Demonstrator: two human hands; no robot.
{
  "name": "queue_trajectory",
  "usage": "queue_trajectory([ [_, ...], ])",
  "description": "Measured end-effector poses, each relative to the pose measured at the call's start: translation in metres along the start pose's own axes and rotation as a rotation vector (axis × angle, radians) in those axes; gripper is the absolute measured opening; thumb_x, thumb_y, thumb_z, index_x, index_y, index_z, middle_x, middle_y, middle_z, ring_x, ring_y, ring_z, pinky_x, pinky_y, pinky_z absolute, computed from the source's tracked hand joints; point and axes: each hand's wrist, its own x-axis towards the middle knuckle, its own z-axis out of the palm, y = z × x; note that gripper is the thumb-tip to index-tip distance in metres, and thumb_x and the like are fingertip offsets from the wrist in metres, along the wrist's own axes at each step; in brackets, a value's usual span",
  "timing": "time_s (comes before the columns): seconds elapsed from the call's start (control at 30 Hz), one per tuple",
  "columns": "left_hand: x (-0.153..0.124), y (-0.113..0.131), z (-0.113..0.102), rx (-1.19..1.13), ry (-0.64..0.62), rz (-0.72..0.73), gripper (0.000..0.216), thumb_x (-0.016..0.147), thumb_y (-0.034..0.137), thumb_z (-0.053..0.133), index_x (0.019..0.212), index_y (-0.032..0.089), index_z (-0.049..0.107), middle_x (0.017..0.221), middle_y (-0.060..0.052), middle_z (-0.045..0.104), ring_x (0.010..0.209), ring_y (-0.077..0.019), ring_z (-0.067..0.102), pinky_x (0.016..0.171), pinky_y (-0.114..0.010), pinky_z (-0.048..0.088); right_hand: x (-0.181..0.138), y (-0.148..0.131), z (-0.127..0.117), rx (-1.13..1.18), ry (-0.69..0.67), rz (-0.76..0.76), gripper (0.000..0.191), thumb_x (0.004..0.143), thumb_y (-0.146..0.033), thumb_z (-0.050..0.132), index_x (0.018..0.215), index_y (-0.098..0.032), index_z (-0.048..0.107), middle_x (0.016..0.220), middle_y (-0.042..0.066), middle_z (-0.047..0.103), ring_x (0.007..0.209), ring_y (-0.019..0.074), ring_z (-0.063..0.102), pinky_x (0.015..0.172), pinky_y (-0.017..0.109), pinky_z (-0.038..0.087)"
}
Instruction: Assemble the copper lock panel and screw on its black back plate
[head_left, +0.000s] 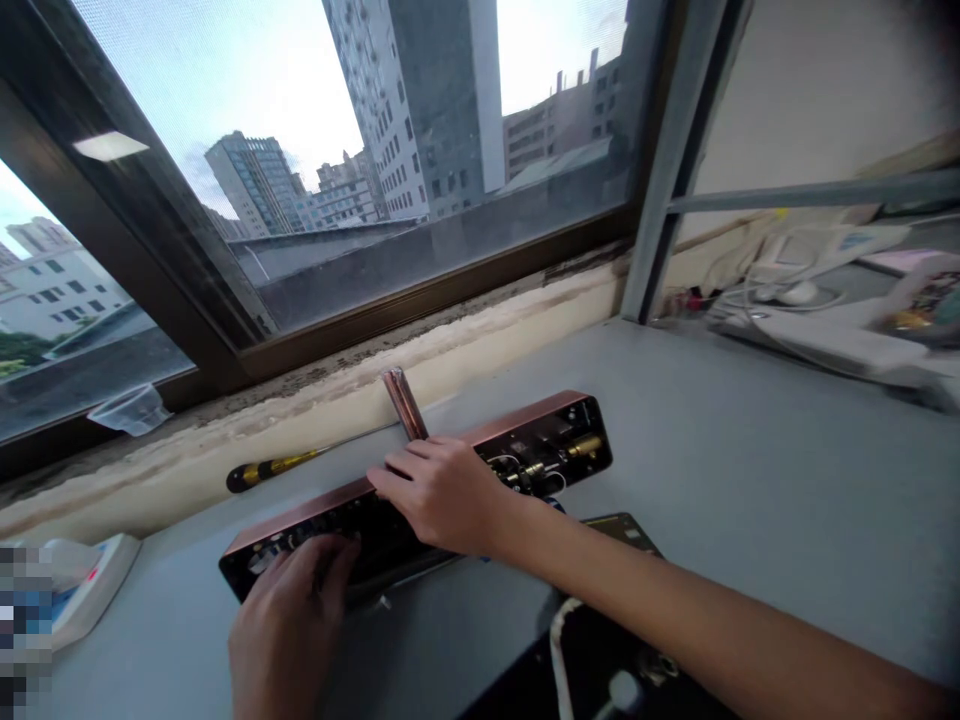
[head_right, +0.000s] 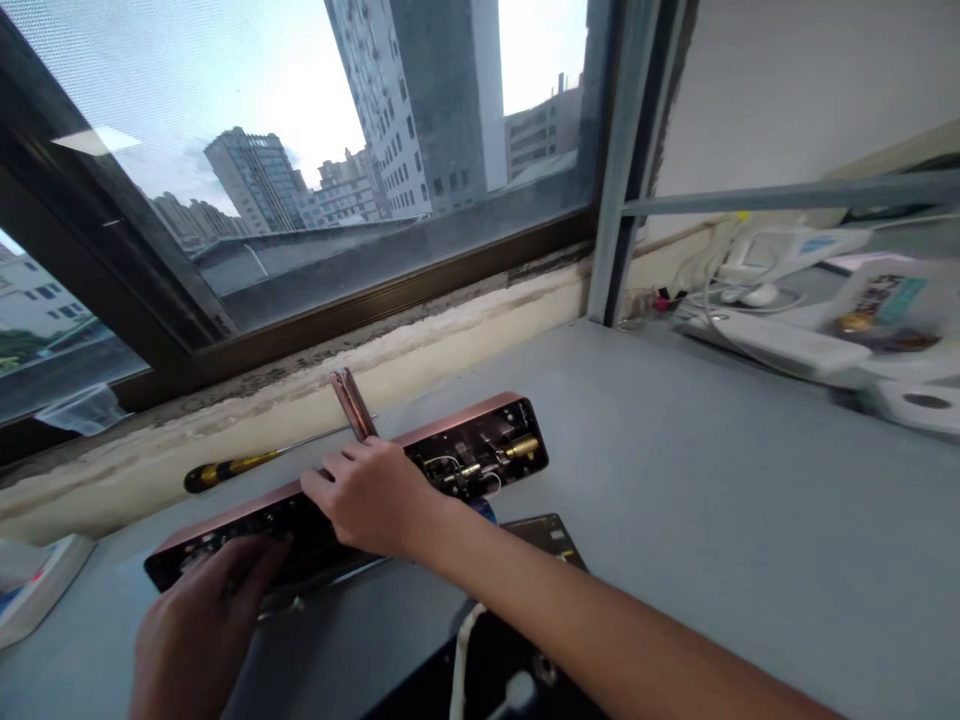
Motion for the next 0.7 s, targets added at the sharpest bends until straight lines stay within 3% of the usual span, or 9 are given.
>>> queue_trajectory([
  [0.23, 0.0070, 0.0051, -0.0077, -0.197, -0.184, -0.172, 0.023, 0.072, 0.043, 0.050, 0.075, 0.028, 0.068, 0.073, 0.000, 0.072, 0.073, -0.0236, 0.065, 0.061, -0.028, 0.040, 0.0002, -0.0002, 0.0002, 0.003, -0.006, 0.003, 0.020, 0.085, -0.020, 0.039, 0.096, -0.016, 0.056, 0.079, 0.004, 0.058, 0.069, 0.0172, 0.051, 0.056, 0.029, 0.029],
  [0.47, 0.0067, 0.0090, -0.0114, -0.220, -0.189, -0.245, 0.027, 0.069, 0.046, 0.049, 0.074, 0.027, 0.067, 0.071, -0.002, 0.072, 0.075, -0.0276, 0.063, 0.063, -0.032, 0.040, -0.0001, 0.0003, 0.0032, 0.006, 0.018, -0.001, 0.020, 0.085, -0.020, 0.041, 0.098, -0.016, 0.056, 0.079, 0.004, 0.059, 0.069, 0.0167, 0.051, 0.056, 0.029, 0.028],
  [0.7, 0.0062, 0.0075, -0.0101, -0.280, -0.202, -0.260, 0.025, 0.069, 0.047, 0.051, 0.073, 0.027, 0.066, 0.069, 0.000, 0.071, 0.074, -0.0257, 0.063, 0.063, -0.030, 0.039, -0.0003, 0.0007, 0.0030, 0.005, 0.030, -0.004, 0.018, 0.085, -0.020, 0.042, 0.095, -0.016, 0.056, 0.078, 0.004, 0.058, 0.069, 0.0165, 0.050, 0.056, 0.029, 0.027],
])
